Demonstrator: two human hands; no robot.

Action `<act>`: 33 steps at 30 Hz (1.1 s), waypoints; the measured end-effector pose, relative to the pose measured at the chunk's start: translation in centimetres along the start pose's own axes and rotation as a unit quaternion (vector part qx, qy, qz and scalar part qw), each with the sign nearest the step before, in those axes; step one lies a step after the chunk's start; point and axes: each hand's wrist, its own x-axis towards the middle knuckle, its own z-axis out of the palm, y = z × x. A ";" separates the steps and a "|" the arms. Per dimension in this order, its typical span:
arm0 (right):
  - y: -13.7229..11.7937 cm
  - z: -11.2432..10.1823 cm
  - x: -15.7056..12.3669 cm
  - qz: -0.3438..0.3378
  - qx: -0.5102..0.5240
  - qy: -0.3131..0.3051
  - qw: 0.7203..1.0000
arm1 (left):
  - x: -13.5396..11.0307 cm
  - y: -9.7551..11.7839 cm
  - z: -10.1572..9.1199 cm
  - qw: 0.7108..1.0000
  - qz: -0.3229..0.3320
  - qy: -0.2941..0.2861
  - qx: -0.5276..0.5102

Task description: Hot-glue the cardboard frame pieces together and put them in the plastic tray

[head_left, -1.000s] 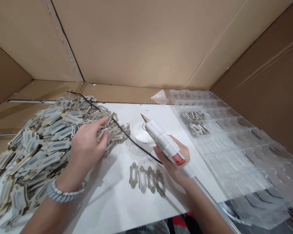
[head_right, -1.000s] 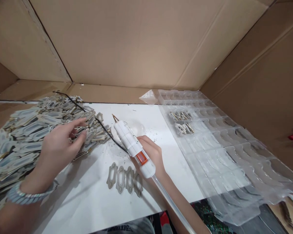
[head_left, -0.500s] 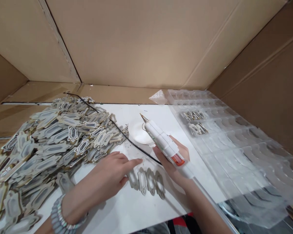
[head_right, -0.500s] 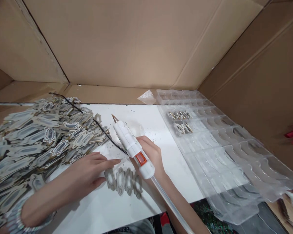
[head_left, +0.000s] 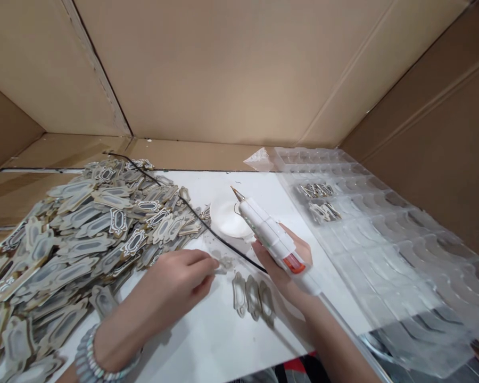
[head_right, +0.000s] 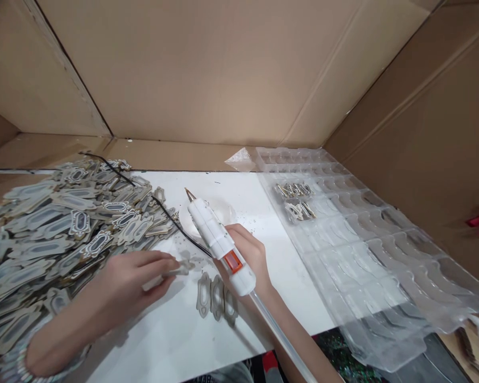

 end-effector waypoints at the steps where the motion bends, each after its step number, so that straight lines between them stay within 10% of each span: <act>1: -0.1 0.0 0.0 -0.001 0.001 -0.006 1.000 | 0.0 -0.1 -0.6 0.999 0.006 0.044 0.012; 8: -0.5 -0.2 -0.2 -0.020 0.062 -0.095 0.993 | -0.4 -0.7 -3.2 0.953 -0.050 0.262 0.140; 25: 0.1 0.1 -0.3 -0.059 0.050 -0.207 0.975 | -0.6 -0.4 -3.4 0.954 -0.104 0.269 0.086; 33: -0.2 0.1 -0.3 -0.052 0.044 -0.206 0.976 | -0.8 -0.5 -3.2 0.938 0.021 0.279 0.205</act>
